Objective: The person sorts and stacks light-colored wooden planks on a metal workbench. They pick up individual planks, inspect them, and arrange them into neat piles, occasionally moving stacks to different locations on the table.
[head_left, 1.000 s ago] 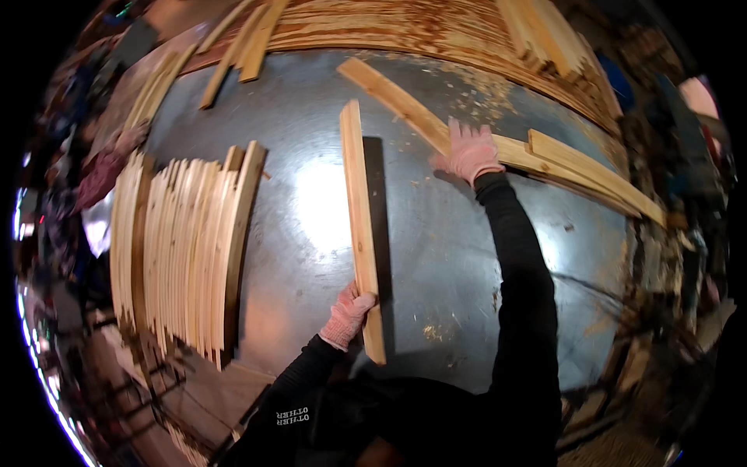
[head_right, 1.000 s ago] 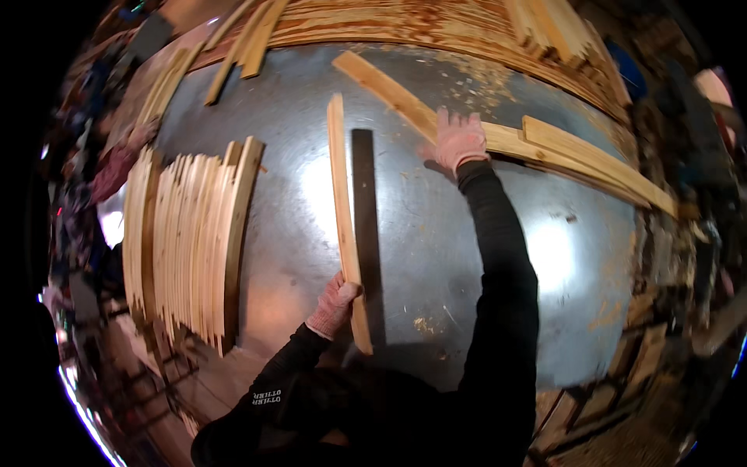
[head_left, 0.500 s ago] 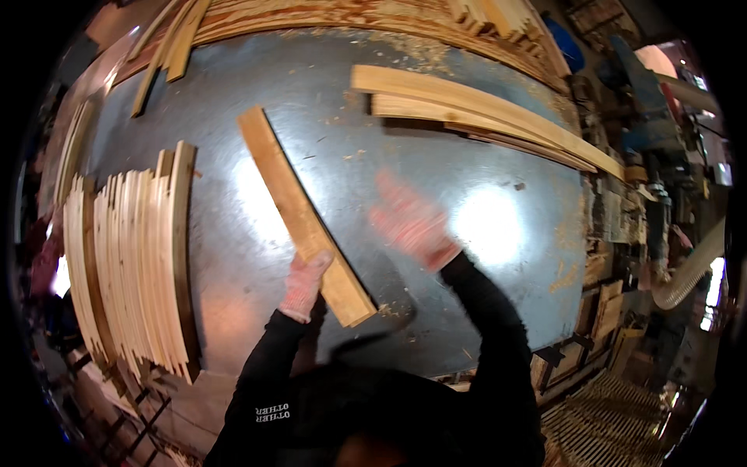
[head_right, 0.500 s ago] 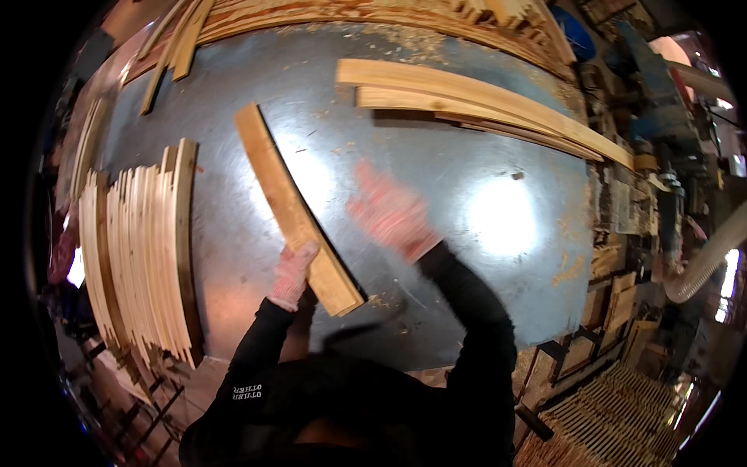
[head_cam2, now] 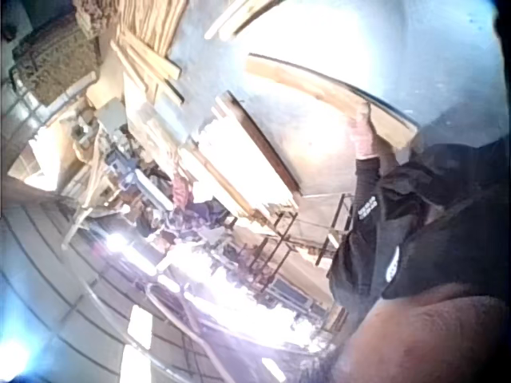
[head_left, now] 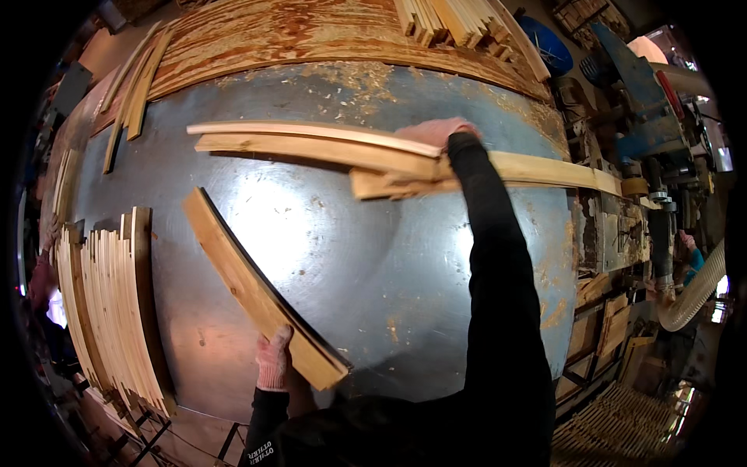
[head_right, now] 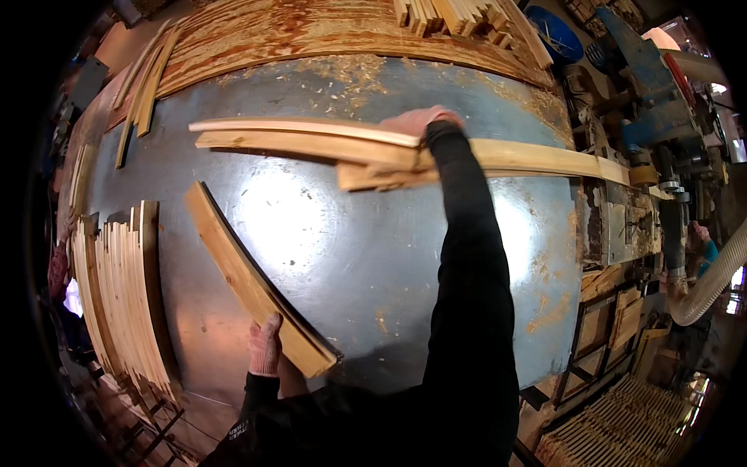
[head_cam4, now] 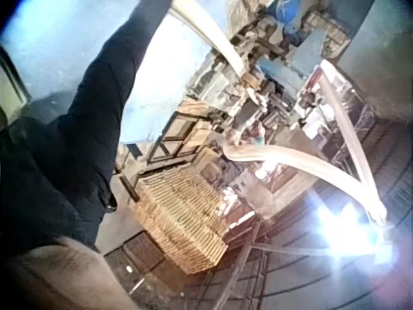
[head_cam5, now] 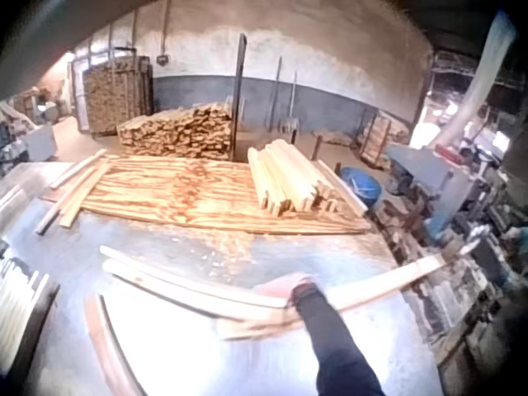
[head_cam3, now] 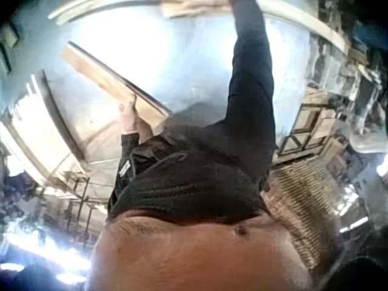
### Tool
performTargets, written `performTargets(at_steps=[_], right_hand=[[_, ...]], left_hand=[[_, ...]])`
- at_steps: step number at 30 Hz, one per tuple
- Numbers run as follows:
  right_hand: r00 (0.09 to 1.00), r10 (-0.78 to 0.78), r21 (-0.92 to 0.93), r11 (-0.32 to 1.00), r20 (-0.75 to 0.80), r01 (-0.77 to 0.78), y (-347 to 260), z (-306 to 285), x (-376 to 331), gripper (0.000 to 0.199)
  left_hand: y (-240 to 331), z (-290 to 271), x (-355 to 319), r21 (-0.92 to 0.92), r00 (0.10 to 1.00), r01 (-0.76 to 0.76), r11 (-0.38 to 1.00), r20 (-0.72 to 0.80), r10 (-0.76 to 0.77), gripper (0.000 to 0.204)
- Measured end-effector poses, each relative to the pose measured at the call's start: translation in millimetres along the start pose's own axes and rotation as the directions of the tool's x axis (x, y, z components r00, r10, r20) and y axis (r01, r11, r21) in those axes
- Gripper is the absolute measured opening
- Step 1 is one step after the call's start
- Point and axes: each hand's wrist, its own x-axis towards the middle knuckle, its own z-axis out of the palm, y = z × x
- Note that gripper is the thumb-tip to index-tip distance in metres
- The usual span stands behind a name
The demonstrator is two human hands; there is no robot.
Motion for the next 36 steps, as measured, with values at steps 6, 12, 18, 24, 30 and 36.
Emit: performTargets(at_steps=[6, 12, 18, 24, 30, 36], right_hand=[[0.901, -0.346, -0.116, 0.938, -0.263, 0.327, -85.8, 147.1, -114.6, 0.042], [0.97, -0.209, 0.354, 0.904, -0.123, 0.24, -109.1, 275.1, -221.6, 0.051], [0.825, 0.066, 0.327, 0.933, -0.561, 0.148, -196.0, 273.4, -215.2, 0.092], [0.837, 0.082, 0.304, 0.947, -0.541, 0.103, -215.6, 320.8, -171.0, 0.092], [0.72, -0.187, -0.126, 0.982, -0.669, 0.138, -286.4, 301.4, -211.0, 0.083], [0.83, -0.012, 0.017, 1.0, -0.557, 0.025, -297.2, 311.2, -173.4, 0.082]], left_hand=[[-0.1, 47.1, 42.2, -0.034, 0.993, -0.112, 0.993, -0.049, 0.11, 0.034], [1.2, -7.9, 28.0, 0.169, 0.996, 0.018, 0.986, -0.093, -0.002, 0.044], [-13.2, -88.0, 2.0, 0.433, 0.992, 0.049, 0.9, -0.123, 0.005, 0.048], [53.3, -106.6, -19.3, 0.89, 0.947, 0.228, 0.395, -0.297, 0.123, 0.052], [31.1, -126.9, -37.4, 0.919, 0.959, 0.07, 0.388, -0.169, 0.228, 0.072], [0.2, -175.9, -11.4, 0.721, 0.953, -0.176, 0.67, -0.046, 0.299, 0.069]])
